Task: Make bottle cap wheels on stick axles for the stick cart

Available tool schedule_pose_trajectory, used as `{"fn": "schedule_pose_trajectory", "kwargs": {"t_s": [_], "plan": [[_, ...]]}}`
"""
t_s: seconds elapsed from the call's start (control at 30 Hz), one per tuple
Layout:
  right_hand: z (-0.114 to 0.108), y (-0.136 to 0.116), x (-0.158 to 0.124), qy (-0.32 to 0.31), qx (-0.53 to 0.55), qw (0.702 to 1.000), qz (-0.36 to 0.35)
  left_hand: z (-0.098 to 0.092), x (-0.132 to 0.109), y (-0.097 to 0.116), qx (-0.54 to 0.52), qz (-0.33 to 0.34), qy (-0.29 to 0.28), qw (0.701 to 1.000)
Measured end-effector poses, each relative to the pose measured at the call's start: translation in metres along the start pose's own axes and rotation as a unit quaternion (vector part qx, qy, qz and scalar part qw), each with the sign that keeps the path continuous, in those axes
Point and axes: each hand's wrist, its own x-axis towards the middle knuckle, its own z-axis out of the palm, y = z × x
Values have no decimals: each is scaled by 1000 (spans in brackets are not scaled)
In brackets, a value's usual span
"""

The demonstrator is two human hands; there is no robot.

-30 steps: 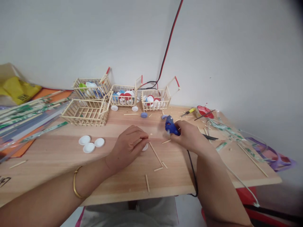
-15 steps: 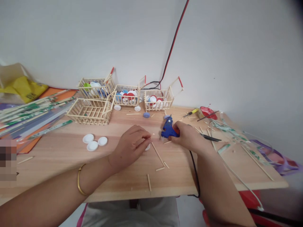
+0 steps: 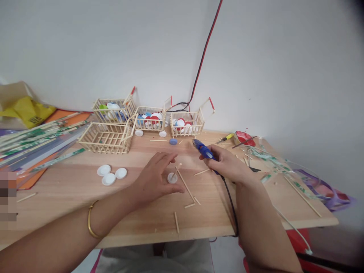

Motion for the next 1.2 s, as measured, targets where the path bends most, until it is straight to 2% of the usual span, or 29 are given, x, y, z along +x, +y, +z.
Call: {"fn": "schedule_pose_trajectory", "kwargs": {"t_s": [0.2, 0.37, 0.73, 0.8, 0.9, 0.97, 1.07, 1.13, 1.2], "plan": [[2, 10, 1, 26, 94, 995, 28, -2, 3, -4, 74, -84, -87, 990], [3, 7, 0, 28, 72, 997, 18, -1, 4, -4, 99, -75, -119, 985], [6, -2, 2, 30, -19, 999, -38, 0, 4, -6, 156, -12, -108, 982], [10, 2, 7, 44, -67, 996, -30, -2, 5, -6, 170, -20, -102, 980], [17, 11, 13, 58, -153, 986, 18, -4, 6, -5, 180, -62, -85, 978], [19, 17, 15, 41, -190, 980, 38, -4, 7, -4, 175, -89, -73, 978], [17, 20, 11, 21, -238, 971, 25, -3, 5, -4, 165, -94, -60, 980], [14, 18, 6, 57, -257, 965, 5, -1, 4, -4, 162, -85, -56, 982], [14, 12, 1, 97, -224, 969, -43, 0, 3, -5, 159, -79, -57, 982]]}}
